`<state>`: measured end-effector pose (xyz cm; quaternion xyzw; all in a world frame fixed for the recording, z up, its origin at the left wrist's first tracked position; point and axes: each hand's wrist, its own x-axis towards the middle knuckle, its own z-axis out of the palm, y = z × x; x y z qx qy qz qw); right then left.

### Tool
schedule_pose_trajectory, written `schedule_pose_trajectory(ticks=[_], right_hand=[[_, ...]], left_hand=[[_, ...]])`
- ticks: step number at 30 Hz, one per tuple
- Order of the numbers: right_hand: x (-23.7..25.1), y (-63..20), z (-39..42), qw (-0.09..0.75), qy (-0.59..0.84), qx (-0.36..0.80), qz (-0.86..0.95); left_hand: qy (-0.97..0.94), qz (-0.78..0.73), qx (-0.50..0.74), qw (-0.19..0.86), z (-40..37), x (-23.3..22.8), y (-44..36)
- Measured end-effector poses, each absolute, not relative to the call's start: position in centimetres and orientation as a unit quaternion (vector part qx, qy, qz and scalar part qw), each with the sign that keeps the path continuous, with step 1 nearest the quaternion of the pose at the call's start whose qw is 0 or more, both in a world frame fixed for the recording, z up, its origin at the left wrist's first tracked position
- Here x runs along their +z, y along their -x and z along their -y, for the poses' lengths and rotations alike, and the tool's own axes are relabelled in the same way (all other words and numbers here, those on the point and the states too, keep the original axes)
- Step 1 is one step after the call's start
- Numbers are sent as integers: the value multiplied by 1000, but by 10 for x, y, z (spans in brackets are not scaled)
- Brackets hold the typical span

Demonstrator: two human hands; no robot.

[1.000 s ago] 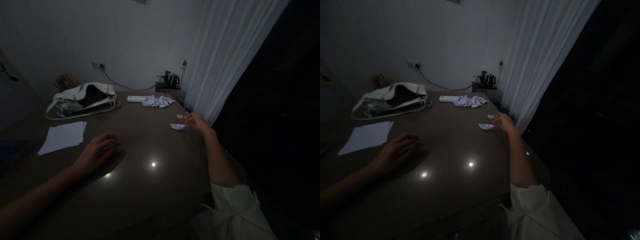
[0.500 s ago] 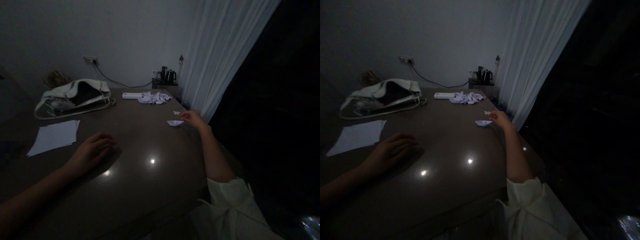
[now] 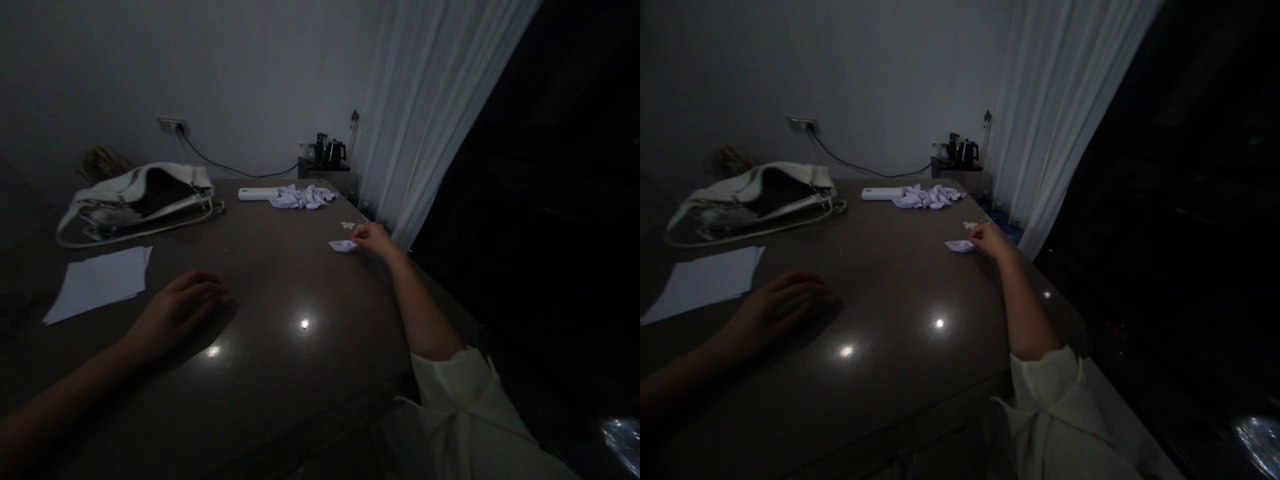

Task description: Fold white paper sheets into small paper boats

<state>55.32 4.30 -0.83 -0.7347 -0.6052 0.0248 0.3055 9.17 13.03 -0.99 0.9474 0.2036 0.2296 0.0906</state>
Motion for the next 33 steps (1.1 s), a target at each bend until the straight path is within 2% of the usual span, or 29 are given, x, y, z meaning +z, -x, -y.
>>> schedule_pose_trajectory(ticks=[25,33], right_hand=[[-15,-552,-46,338,732,-11,591],[-8,-546,-44,361,732,-82,572]], left_hand=[[-949,-216,208,99,-124,-4,-93],[-952,-216,195,96,-125,-4,-93]])
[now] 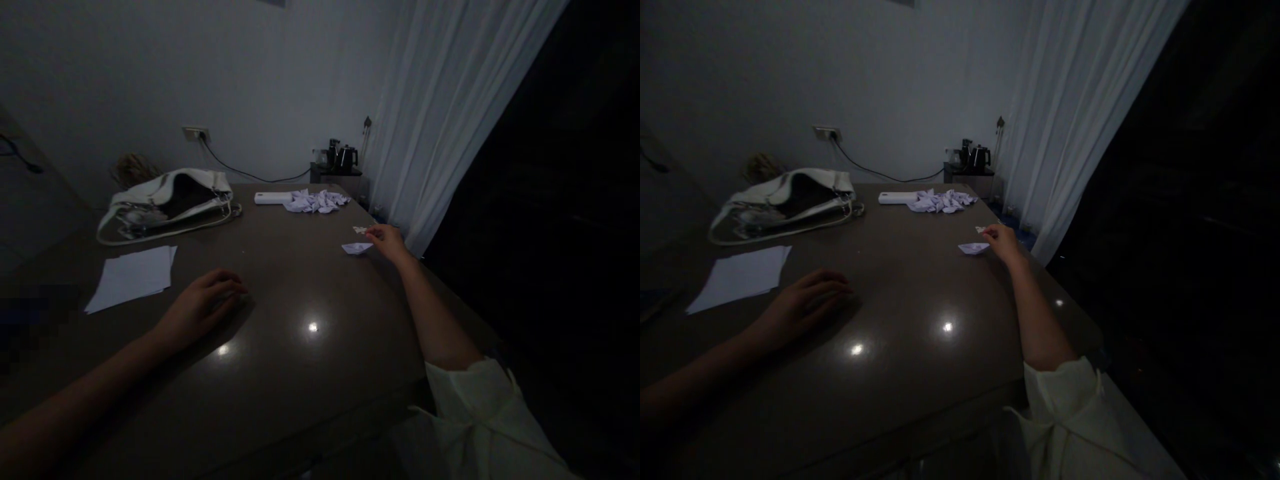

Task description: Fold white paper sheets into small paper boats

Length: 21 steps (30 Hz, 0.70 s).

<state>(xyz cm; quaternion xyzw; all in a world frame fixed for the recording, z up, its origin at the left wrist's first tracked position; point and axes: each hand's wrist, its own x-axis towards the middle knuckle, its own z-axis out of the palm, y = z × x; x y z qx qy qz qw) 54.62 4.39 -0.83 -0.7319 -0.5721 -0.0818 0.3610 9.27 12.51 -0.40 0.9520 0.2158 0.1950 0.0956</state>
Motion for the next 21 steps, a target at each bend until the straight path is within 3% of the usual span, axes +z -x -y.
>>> schedule_pose_trajectory(ticks=[8,14,21], right_hand=[[4,-526,-45,388,717,-144,561],[4,-506,-50,374,692,-157,598],[2,-483,-53,347,675,-169,628]], left_hand=[[-953,-237,182,56,-126,-4,-95],[-928,-351,125,-11,-146,12,-79],[-873,-487,25,24,-208,31,-9]])
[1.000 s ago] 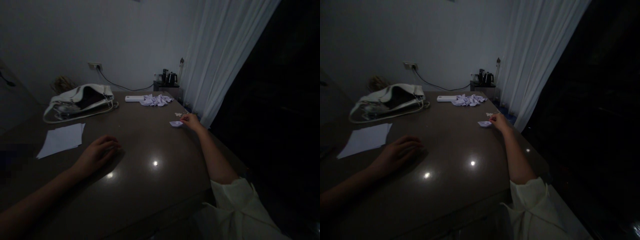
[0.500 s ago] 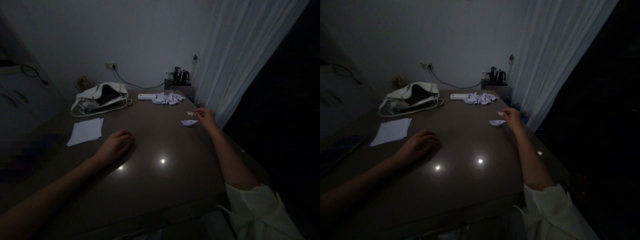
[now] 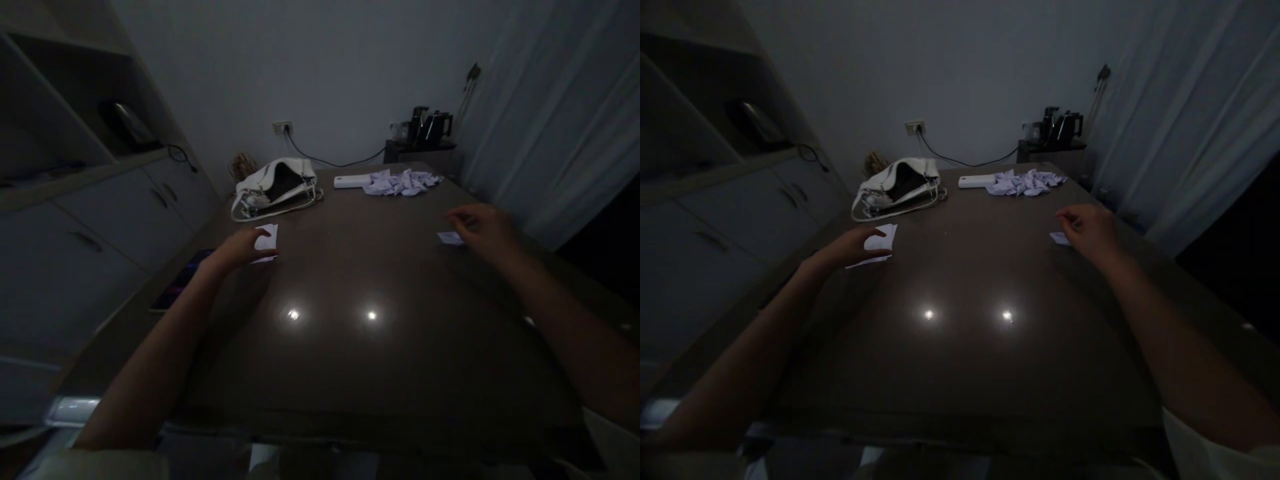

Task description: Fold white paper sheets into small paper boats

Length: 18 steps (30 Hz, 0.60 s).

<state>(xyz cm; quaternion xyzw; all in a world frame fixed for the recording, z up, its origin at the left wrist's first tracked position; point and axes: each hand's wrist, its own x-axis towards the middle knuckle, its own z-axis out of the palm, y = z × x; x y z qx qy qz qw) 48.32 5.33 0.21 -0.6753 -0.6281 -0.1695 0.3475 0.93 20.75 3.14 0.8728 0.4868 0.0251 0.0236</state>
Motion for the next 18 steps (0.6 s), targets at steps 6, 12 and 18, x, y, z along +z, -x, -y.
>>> schedule_pose_trajectory(ticks=[6,12,18], right_hand=[[-6,-469,-58,325,650,-155,669],[-13,-460,-62,336,634,-147,681],[-18,-456,-63,335,631,-122,690]], left_hand=[[-846,-523,-61,90,-225,26,24],[-867,-486,-58,95,-224,30,24],[-886,-455,-25,86,-227,27,25]])
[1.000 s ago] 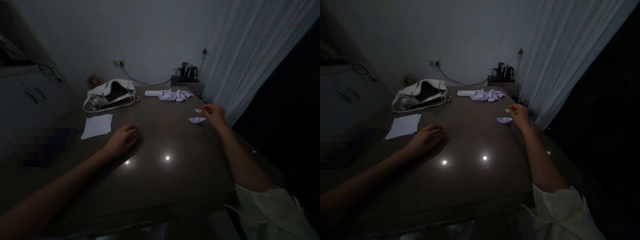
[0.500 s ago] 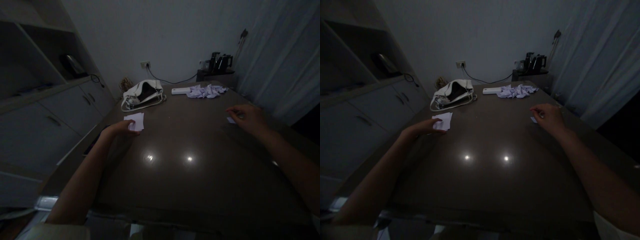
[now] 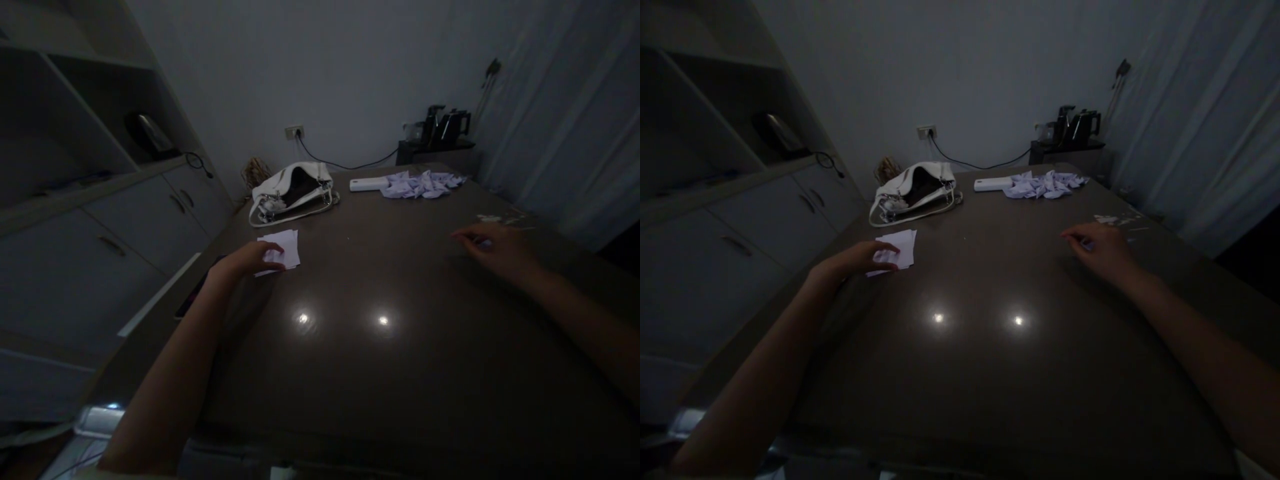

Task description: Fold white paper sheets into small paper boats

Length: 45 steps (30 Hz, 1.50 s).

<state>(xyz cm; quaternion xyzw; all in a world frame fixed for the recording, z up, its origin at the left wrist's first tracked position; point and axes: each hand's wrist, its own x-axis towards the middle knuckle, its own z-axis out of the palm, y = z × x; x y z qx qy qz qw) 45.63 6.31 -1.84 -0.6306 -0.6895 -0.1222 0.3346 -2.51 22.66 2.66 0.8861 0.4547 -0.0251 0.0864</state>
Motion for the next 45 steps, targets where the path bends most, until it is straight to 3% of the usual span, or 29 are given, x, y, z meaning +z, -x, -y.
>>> schedule_pose_trajectory(ticks=[13,45], right_hand=[[-20,-447,-61,325,622,-98,706],[-25,-449,-63,304,627,-72,713]], left_hand=[[-935,-335,45,106,-219,14,-2],[-925,-355,77,107,-226,12,2]])
